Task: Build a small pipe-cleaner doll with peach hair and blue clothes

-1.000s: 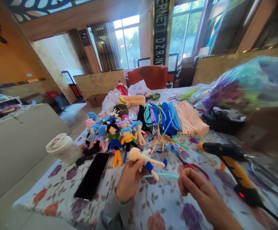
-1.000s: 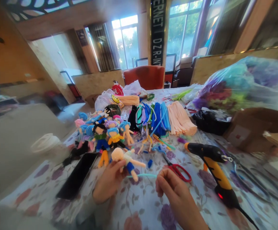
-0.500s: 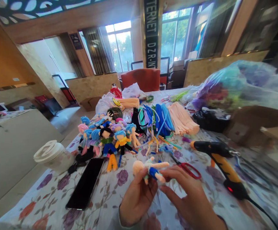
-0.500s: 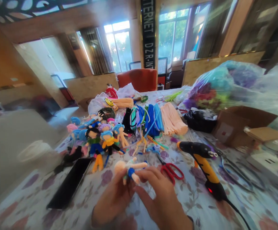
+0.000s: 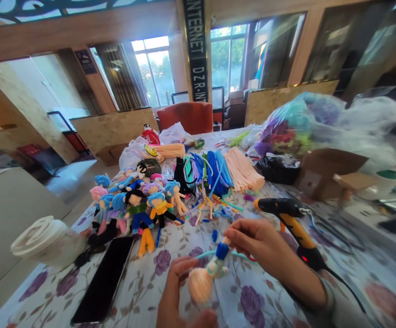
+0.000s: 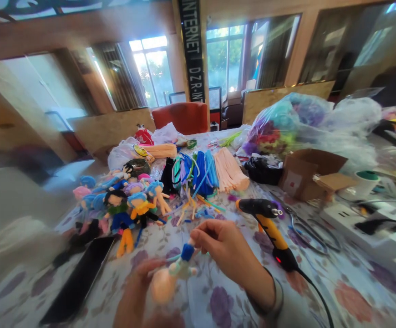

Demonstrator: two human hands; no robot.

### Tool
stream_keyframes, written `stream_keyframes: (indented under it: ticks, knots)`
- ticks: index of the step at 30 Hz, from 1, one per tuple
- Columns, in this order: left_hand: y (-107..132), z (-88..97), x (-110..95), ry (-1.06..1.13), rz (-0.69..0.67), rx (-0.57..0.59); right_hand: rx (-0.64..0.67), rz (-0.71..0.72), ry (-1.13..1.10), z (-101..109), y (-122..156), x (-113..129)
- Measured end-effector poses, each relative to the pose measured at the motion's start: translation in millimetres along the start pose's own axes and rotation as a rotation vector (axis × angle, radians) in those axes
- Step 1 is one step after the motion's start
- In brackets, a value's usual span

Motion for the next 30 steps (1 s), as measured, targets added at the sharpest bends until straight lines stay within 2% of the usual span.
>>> stream_keyframes:
  ticks: [3, 7, 11, 13, 16, 18, 19, 21, 23, 26, 30]
  knots:
    - [-1.6, -15.0, -13.8, -0.123, -0.023, -0.056, 0.0, 0.001, 0.044, -6.8, 0.6, -2.0]
    - [-6.0, -39.7, -10.5, -0.093, 0.108, 0.047, -0.015, -0.005, 0.065, -11.0, 2.4, -7.4]
    - [-10.0, -51.8, -6.8, -0.015, 0.123, 0.1, -0.041, -0.001, 0.117, -13.3, 4.2, -16.0]
    - [-15.1, -47.2, -1.5, -0.063, 0.132, 0.089, -0.068, 0.012, 0.14, -6.7, 6.2, -19.2]
    - [-26.5, -27.1, 13.4, -0.052, 0.256, 0.031, -0.195, 0.043, 0.226, 23.5, 11.1, -22.0]
    - [-33.1, -10.4, 22.5, 0.029, 0.354, -0.041, -0.284, 0.077, 0.371, 48.7, 14.6, -24.5]
    - [-35.2, -3.5, 25.2, 0.058, 0.383, -0.075, -0.301, 0.107, 0.529, 58.2, 15.6, -26.2]
    - [-36.5, 3.9, 28.1, 0.091, 0.419, -0.1, -0.252, 0.132, 0.773, 67.7, 14.8, -36.4]
    - [-34.3, 2.5, 28.3, 0.089, 0.426, -0.072, -0.185, 0.134, 0.903, 68.2, 12.3, -51.6]
    - [-29.2, -5.8, 24.4, 0.053, 0.365, -0.029, -0.147, 0.141, 1.004, 61.3, 8.3, -70.8]
    - [-23.5, -11.9, 19.9, -0.018, 0.268, -0.007, -0.127, 0.152, 1.079, 56.4, 6.5, -77.6]
Point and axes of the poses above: each hand's wrist, its own y-axis away from the middle knuckle, its own z-axis out of the back of the hand, x = y × z, the point moved 5 cm from there along -y, towards the middle knuckle, and after that the axes turned 12 degrees about -y, right-handed, at the moved point
